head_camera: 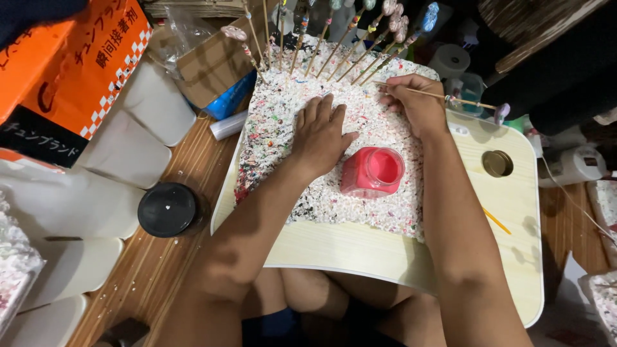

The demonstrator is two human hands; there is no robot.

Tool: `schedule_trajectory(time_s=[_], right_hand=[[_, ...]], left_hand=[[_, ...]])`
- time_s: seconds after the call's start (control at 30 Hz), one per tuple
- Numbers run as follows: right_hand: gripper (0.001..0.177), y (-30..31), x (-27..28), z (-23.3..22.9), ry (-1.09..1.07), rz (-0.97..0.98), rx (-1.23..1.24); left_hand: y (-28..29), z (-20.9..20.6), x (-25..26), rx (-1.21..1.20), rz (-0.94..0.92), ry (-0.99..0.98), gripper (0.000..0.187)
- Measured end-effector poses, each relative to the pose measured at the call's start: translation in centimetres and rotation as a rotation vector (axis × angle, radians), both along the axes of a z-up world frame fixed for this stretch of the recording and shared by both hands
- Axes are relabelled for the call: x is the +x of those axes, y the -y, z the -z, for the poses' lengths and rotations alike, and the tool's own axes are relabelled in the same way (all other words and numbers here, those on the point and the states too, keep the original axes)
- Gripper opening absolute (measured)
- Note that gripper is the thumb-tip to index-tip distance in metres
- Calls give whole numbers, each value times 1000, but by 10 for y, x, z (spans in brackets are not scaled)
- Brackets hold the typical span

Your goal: Painting small decorative objects attached to sticks using a brush and pink paint

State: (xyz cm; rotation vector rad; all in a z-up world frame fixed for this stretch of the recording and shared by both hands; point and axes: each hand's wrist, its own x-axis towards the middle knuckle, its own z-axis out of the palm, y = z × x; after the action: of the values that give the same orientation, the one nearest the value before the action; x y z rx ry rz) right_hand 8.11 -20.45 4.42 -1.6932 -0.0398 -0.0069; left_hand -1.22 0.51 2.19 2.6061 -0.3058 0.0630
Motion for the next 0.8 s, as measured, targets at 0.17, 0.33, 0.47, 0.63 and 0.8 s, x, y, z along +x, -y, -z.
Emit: schedule_trajectory(time_s=[0.17,0.33,0.47,0.63,0.8], right_hand=[[14,12,7,8,-55,34,-5],[11,11,4,7,-117,88,29],[12,13,0,14,-105,147,47],[21,26,-21,24,-1,170,-54],[19,47,-95,-1,-11,193,64]], left_hand=[[0,2,0,-9,-4,-4,64],[-1,2,0,-25,3,15,64],[-2,3,0,-61,4,-30,66],[-5,4,0,-46,21,-21,66],[-6,0,-1,-9,30,-83,68]])
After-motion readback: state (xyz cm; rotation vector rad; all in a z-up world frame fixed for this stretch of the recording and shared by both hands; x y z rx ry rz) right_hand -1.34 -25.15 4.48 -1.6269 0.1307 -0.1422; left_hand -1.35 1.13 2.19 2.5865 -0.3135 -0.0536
